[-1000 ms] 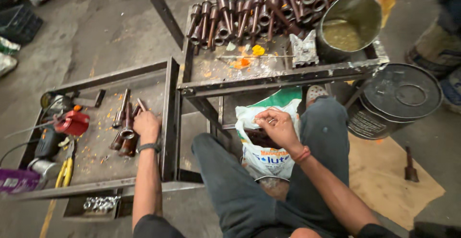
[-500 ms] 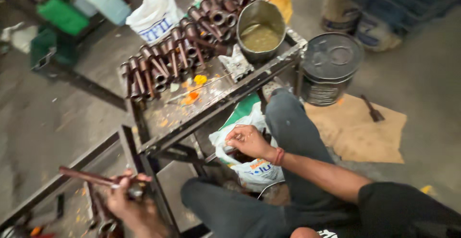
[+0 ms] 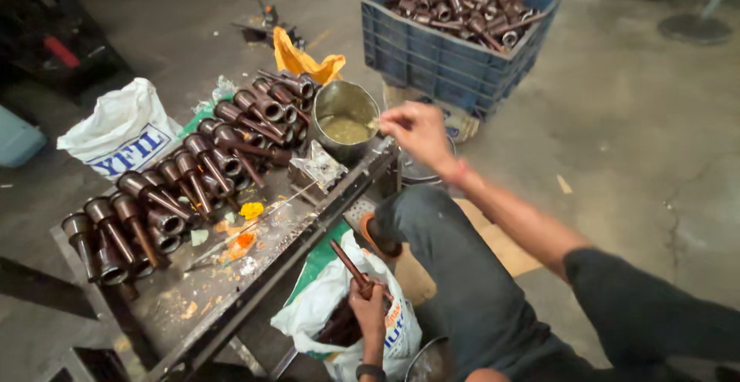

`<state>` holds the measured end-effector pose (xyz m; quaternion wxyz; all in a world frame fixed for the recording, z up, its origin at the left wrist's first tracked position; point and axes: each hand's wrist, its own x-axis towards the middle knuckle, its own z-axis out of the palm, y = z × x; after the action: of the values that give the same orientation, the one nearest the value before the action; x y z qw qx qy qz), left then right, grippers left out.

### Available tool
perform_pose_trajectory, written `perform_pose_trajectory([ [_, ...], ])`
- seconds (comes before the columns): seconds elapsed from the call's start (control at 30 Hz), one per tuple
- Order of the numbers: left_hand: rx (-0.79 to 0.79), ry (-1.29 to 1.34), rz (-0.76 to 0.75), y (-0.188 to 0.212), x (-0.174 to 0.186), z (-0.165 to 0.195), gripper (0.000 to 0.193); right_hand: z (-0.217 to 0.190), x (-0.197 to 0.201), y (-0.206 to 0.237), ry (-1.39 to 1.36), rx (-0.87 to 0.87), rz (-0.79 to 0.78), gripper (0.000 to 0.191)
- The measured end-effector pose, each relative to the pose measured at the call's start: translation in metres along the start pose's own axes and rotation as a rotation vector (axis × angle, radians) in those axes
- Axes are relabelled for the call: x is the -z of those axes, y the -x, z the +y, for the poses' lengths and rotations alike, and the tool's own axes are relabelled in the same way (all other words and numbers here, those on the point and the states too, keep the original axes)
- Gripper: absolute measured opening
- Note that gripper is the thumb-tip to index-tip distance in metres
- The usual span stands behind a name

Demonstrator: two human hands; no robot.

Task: The person sits on the floor and repeatedly cleans the exterior of cylindrical metal parts. They dip a cloth into a container of liquid and wipe each part before placing it into a white sack. The person handles the parts one at a time from a metal tray.

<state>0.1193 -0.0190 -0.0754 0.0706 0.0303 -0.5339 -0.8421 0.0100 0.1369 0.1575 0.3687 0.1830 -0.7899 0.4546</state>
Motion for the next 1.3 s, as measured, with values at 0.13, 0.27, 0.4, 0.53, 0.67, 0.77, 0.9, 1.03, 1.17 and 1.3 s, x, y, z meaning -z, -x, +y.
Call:
perform_pose_trajectory([
  [0.13, 0.085, 0.016, 0.031, -0.018, 0.02, -0.002, 0.013, 0.01, -0.057, -0.051, 0.103, 0.03, -0.416, 0.01],
  [0.27, 0.155, 0.051, 0.067, -0.015, 0.027, 0.01, 0.014, 0.029, -0.122, -0.058, 0.469, 0.108, -0.547, 0.011],
  [0.4, 0.192, 0.135, 0.084, -0.01, 0.041, 0.019, 0.014, 0.035, -0.145, -0.052, 0.497, 0.259, -0.549, 0.011],
  [0.53, 0.234, 0.167, 0.104, -0.015, 0.054, 0.021, 0.011, 0.033, -0.135, -0.063, 0.499, 0.125, -0.585, 0.018],
  [0.67, 0.322, 0.293, 0.135, -0.021, 0.059, 0.016, 0.01, 0.023, -0.107, -0.078, -0.008, -0.302, -0.633, 0.02],
  [0.77, 0.335, 0.247, 0.116, -0.023, 0.058, 0.011, 0.009, 0.02, -0.085, -0.082, -0.251, -0.371, -0.741, 0.017],
  [0.9, 0.357, 0.246, 0.127, -0.019, 0.056, 0.005, 0.01, 0.026, -0.068, -0.081, -0.258, -0.414, -0.739, 0.019],
  [1.03, 0.403, 0.271, 0.138, -0.01, 0.058, 0.001, 0.012, 0.033, -0.056, -0.078, -0.283, -0.299, -0.808, 0.019],
  [1.17, 0.477, 0.274, 0.135, -0.001, 0.06, 0.002, 0.014, 0.032, -0.054, -0.075, -0.235, -0.227, -0.83, 0.017],
  [1.3, 0.449, 0.217, 0.073, 0.008, 0.059, 0.006, 0.016, 0.024, -0.052, -0.072, -0.162, -0.145, -0.839, 0.014],
])
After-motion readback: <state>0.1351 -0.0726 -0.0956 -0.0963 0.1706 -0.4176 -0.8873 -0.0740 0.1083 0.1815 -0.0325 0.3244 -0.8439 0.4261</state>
